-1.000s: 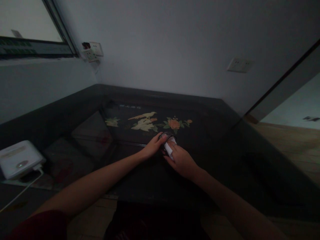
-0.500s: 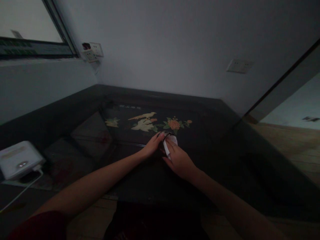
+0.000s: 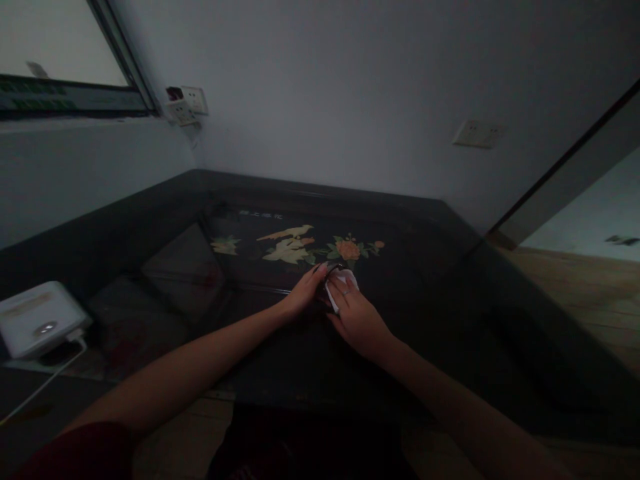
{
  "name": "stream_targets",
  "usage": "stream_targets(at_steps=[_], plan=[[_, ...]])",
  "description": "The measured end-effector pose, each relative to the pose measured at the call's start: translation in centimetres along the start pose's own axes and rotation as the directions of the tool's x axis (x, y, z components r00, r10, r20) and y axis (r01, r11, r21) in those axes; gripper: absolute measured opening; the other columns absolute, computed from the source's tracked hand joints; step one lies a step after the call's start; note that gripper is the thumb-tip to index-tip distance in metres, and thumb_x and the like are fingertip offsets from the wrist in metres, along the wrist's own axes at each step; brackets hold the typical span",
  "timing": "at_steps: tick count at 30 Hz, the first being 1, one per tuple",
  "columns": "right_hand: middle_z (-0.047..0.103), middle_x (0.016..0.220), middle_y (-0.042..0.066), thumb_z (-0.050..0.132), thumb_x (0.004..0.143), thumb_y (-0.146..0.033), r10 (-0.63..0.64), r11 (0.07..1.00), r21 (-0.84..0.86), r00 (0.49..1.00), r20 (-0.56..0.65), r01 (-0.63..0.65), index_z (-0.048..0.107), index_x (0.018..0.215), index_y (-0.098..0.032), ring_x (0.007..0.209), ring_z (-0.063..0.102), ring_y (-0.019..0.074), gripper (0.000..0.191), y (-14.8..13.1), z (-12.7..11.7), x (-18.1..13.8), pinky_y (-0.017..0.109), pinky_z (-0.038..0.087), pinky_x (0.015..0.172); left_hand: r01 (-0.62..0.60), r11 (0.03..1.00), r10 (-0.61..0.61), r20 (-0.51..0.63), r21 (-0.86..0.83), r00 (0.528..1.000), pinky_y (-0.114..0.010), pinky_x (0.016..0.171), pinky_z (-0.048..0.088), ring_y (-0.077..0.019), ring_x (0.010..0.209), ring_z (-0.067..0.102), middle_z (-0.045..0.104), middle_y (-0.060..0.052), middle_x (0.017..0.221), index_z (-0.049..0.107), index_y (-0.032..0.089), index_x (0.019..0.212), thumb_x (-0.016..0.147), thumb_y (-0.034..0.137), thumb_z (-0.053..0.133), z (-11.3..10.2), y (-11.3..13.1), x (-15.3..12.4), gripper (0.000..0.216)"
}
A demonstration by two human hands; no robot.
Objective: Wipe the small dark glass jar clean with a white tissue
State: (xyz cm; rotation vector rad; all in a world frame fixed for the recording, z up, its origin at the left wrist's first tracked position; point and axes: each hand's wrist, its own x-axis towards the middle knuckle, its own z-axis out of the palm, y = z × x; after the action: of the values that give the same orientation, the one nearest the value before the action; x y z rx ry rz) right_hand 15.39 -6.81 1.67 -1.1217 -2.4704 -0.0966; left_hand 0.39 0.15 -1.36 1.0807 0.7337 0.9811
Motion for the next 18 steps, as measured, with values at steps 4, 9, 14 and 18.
stream_targets(at_steps=[4, 9, 14, 18], plan=[[0.051, 0.136, 0.026, 0.054, 0.084, -0.014, 0.002, 1.0, -0.018, 1.0, 0.002, -0.001, 0.044, 0.136, 0.0, 0.133, 0.043, 0.0339, 0.054, 0.2, 0.1, -0.1, 0.054, 0.034, 0.112, 0.024, 0.999, -0.024, -0.008, -0.044, 1.0, -0.027, 0.059, 0.052, -0.0209, 0.082, 0.064, 0.067, -0.01, 0.099, 0.062, 0.016, 0.109, 0.076, 0.06, 0.059, 0.3, 0.4, -0.1, 0.056], [0.054, 0.134, 0.023, 0.052, 0.087, -0.02, -0.008, 0.998, 0.069, 1.0, 0.003, 0.007, 0.041, 0.138, -0.003, 0.13, 0.048, 0.0308, 0.055, 0.4, 0.2, -0.3, 0.052, 0.038, 0.11, 0.03, 0.998, -0.031, -0.028, -0.051, 0.999, -0.027, 0.06, 0.052, -0.02, 0.079, 0.064, 0.068, -0.01, 0.096, 0.063, 0.016, 0.108, 0.078, 0.057, 0.059, 0.5, 0.8, -0.4, 0.052], [0.05, 0.137, 0.026, 0.054, 0.085, -0.018, -0.04, 0.999, 0.008, 0.999, -0.01, 0.04, 0.041, 0.136, 0.001, 0.133, 0.043, 0.0323, 0.056, 0.1, 0.0, 0.0, 0.052, 0.034, 0.113, 0.029, 1.0, -0.029, 0.007, -0.012, 1.0, -0.029, 0.063, 0.052, -0.0208, 0.08, 0.064, 0.068, -0.009, 0.098, 0.062, 0.017, 0.112, 0.078, 0.06, 0.057, 0.1, 0.2, -0.1, 0.056], [0.05, 0.136, 0.027, 0.055, 0.083, -0.012, -0.016, 0.996, -0.085, 0.999, -0.046, 0.012, 0.047, 0.132, 0.001, 0.132, 0.043, 0.0354, 0.052, -0.2, 0.0, 0.2, 0.054, 0.037, 0.11, -0.001, 0.999, 0.003, 0.054, -0.039, 0.999, -0.034, 0.075, 0.052, -0.0225, 0.087, 0.064, 0.068, -0.009, 0.1, 0.063, 0.017, 0.11, 0.079, 0.06, 0.056, -0.1, -0.4, 0.2, 0.054]])
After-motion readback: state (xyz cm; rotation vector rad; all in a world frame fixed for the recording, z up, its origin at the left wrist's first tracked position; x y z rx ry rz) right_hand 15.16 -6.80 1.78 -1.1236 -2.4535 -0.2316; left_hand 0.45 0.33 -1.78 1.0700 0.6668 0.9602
